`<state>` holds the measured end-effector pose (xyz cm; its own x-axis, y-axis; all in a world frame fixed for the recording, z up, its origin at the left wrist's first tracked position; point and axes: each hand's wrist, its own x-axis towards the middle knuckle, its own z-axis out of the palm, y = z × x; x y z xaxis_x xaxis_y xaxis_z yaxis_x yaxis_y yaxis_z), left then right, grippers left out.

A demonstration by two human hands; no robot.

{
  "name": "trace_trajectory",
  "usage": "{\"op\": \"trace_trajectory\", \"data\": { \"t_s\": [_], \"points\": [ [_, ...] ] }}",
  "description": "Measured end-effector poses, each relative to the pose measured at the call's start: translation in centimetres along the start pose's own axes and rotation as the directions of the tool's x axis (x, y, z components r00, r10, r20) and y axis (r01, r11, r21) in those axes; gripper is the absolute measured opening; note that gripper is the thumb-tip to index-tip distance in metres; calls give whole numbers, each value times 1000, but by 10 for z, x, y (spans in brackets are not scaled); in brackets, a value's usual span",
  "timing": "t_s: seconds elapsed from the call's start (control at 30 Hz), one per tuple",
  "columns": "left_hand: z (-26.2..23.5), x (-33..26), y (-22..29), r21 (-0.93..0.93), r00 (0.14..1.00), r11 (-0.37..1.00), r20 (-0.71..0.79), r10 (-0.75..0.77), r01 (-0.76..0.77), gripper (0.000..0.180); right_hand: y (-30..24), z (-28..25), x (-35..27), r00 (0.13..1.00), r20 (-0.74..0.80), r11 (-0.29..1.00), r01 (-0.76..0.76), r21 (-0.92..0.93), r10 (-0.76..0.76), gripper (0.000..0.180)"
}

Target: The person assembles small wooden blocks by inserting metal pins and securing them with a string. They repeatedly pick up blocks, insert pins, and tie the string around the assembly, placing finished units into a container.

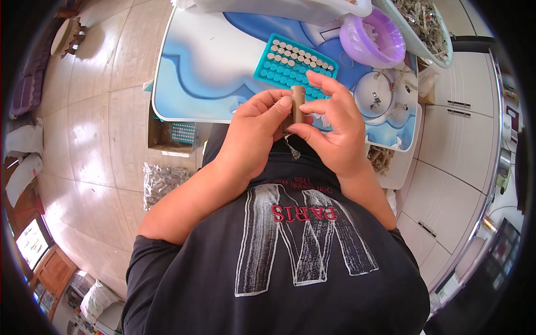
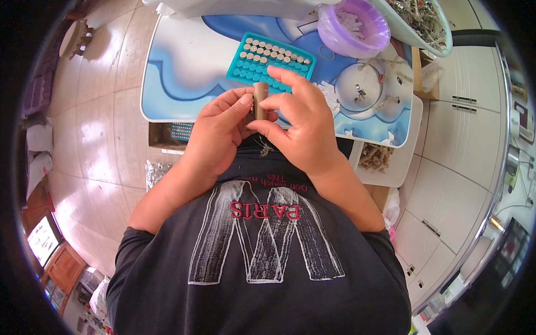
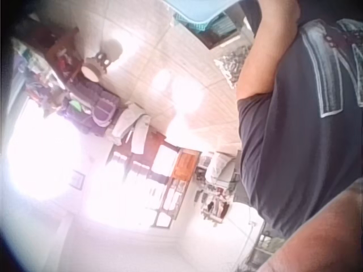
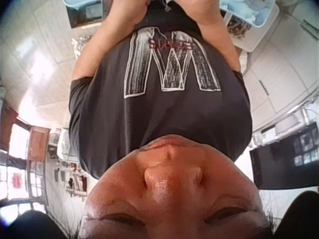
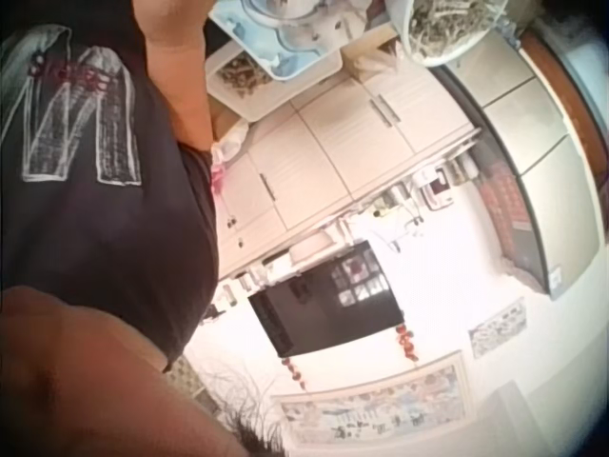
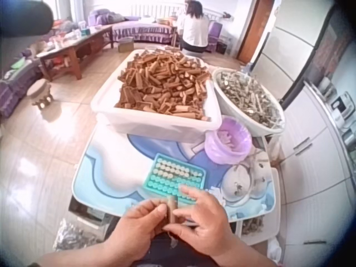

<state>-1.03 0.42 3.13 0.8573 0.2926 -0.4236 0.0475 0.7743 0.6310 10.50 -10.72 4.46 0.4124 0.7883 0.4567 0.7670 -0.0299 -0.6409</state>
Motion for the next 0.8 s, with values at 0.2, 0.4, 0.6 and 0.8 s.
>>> {"op": "trace_trajectory", "data": {
  "t_s": [0.2,0.4,0.6,0.8],
  "points": [
    [6,-2,2,22,998,998,-11,-58,58,29,8,-5,-6,993,78,973,-106,206,92,44],
    [5,-1,2,-36,994,993,-21,-109,108,32,1,-3,-10,994,100,994,-44,104,33,54],
    [6,-2,3,-81,994,991,-10,-107,105,34,0,-3,-10,989,144,993,-58,104,43,53],
    [8,-4,5,-115,994,989,-36,-102,98,33,-2,-4,-8,990,142,997,-18,77,7,54]
  ]
}}
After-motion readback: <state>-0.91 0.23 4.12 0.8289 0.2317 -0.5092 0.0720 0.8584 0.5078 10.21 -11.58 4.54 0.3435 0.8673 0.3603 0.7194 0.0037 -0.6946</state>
